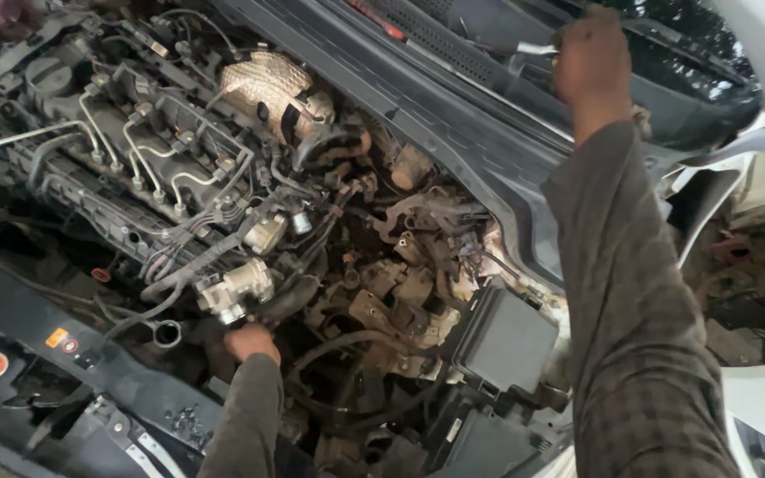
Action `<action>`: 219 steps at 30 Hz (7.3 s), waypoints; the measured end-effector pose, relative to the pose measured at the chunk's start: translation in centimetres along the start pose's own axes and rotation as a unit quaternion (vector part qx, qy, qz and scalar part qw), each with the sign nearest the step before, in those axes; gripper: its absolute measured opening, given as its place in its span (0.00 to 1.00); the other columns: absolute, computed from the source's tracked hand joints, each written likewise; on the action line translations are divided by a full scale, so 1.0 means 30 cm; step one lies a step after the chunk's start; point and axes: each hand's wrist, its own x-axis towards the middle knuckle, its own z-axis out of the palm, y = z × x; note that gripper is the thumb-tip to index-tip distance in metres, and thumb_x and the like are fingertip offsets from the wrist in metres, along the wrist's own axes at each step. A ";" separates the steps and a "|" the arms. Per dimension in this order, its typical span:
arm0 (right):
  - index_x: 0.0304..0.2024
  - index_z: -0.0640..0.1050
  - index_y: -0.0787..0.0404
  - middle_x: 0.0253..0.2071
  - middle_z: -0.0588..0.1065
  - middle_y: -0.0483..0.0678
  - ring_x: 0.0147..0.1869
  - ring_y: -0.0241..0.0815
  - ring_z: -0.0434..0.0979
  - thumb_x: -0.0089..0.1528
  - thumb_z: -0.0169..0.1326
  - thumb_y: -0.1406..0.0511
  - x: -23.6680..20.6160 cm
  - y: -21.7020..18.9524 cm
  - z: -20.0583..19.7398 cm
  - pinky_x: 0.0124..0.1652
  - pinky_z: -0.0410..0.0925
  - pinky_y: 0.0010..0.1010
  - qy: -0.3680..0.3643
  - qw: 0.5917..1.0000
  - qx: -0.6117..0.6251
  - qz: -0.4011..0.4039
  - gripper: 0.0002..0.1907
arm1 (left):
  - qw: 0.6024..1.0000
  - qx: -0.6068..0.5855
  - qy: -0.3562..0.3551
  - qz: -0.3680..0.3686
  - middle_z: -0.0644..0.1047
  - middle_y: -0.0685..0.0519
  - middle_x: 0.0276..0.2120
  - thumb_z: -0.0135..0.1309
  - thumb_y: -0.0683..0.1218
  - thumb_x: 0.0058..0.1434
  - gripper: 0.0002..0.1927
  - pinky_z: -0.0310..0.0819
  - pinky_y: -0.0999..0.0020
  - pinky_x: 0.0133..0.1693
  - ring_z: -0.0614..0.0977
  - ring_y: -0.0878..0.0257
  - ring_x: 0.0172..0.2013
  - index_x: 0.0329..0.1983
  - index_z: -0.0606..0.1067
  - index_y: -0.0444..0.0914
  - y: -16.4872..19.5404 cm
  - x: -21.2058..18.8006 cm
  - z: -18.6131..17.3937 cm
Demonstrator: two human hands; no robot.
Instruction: The person works on a car engine using a wrench and a screwdriver to loosen bolts and detach components.
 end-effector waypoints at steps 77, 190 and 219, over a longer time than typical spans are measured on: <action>0.37 0.83 0.63 0.37 0.81 0.58 0.42 0.53 0.83 0.46 0.68 0.60 -0.970 -1.902 0.096 0.42 0.72 0.40 -0.334 0.524 0.680 0.390 0.19 | 0.596 -0.759 0.149 -0.215 0.83 0.51 0.43 0.69 0.40 0.54 0.19 0.75 0.63 0.40 0.80 0.61 0.38 0.48 0.80 0.30 -0.059 -0.042 -0.014; 0.70 0.66 0.71 0.61 0.74 0.56 0.61 0.51 0.73 0.63 0.29 0.28 -0.722 -1.848 0.127 0.59 0.66 0.42 -0.283 -0.119 0.889 0.339 0.58 | 0.591 -0.777 0.107 -0.191 0.82 0.47 0.37 0.59 0.46 0.64 0.12 0.78 0.61 0.36 0.83 0.57 0.35 0.40 0.76 0.30 -0.082 0.001 0.128; 0.70 0.66 0.71 0.66 0.71 0.60 0.67 0.56 0.70 0.60 0.29 0.25 -0.738 -1.854 0.152 0.63 0.64 0.47 -0.290 -0.129 0.910 0.268 0.62 | 0.608 -0.766 0.109 -0.178 0.82 0.47 0.33 0.63 0.41 0.60 0.09 0.76 0.63 0.27 0.81 0.61 0.28 0.34 0.78 0.29 -0.079 -0.022 0.092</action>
